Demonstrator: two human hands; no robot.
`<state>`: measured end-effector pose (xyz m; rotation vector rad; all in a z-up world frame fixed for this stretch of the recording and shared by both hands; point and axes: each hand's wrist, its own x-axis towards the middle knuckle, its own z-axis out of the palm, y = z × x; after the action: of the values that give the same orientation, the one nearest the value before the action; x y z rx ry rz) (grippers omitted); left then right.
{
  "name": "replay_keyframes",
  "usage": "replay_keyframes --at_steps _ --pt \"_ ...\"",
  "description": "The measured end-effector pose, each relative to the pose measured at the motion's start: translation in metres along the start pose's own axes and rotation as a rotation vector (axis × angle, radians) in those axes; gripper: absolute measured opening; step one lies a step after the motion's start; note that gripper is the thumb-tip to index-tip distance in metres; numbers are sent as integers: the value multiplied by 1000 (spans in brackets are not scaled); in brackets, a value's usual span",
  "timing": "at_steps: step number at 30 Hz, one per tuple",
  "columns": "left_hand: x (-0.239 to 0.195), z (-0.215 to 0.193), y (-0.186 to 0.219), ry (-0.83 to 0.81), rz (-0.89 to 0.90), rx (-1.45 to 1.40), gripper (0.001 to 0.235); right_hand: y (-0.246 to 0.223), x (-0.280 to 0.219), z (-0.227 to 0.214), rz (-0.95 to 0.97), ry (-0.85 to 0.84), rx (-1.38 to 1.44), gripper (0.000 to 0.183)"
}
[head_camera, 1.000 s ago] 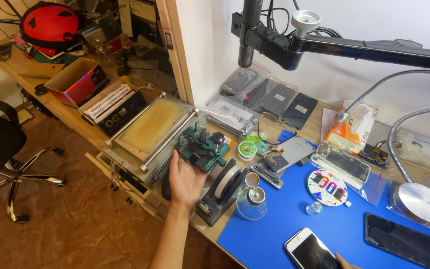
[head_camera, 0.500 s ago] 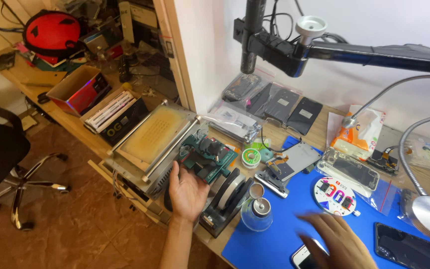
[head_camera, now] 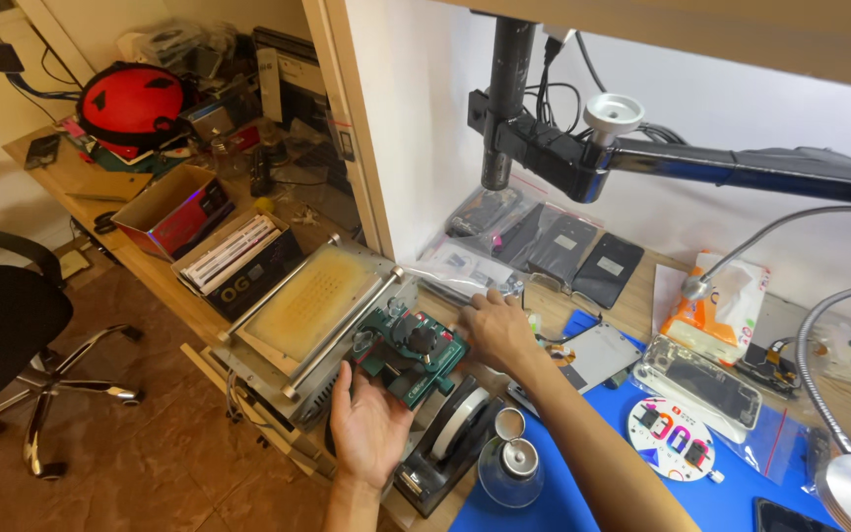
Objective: The person secures a white smartphone in a green clamp on a blue mat, then uses a screwdriver to remove screws from the device's bottom edge. After removing the screws, the person uses a metal prying tool to separate the screen assembly from the phone's body, carefully lifting the screen to expose the internal components.
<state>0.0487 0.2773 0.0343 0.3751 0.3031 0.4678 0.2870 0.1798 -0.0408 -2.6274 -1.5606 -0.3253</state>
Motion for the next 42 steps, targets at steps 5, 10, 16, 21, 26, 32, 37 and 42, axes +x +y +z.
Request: replay_keyframes --at_steps 5,10,16,21,26,32,37,42 --pt "1 1 0 -52 -19 1 69 3 1 4 57 -127 74 25" --pt "4 4 -4 -105 -30 -7 66 24 -21 -5 81 250 225 15" --pt "11 5 -8 -218 -99 -27 73 6 -65 -110 499 222 530 23" --pt "23 4 -18 -231 -151 -85 71 -5 -116 -138 502 284 573 36" --pt "27 2 -18 -276 -40 -100 62 -12 -167 -155 568 215 663 22" --pt "26 -9 -16 -253 -11 -3 65 -22 -200 -170 736 100 689 23" --pt "28 -25 -21 -225 -50 35 65 -36 -204 -192 850 109 788 24" --pt "31 -19 -24 -235 -153 28 59 -21 -234 -173 913 188 873 39"
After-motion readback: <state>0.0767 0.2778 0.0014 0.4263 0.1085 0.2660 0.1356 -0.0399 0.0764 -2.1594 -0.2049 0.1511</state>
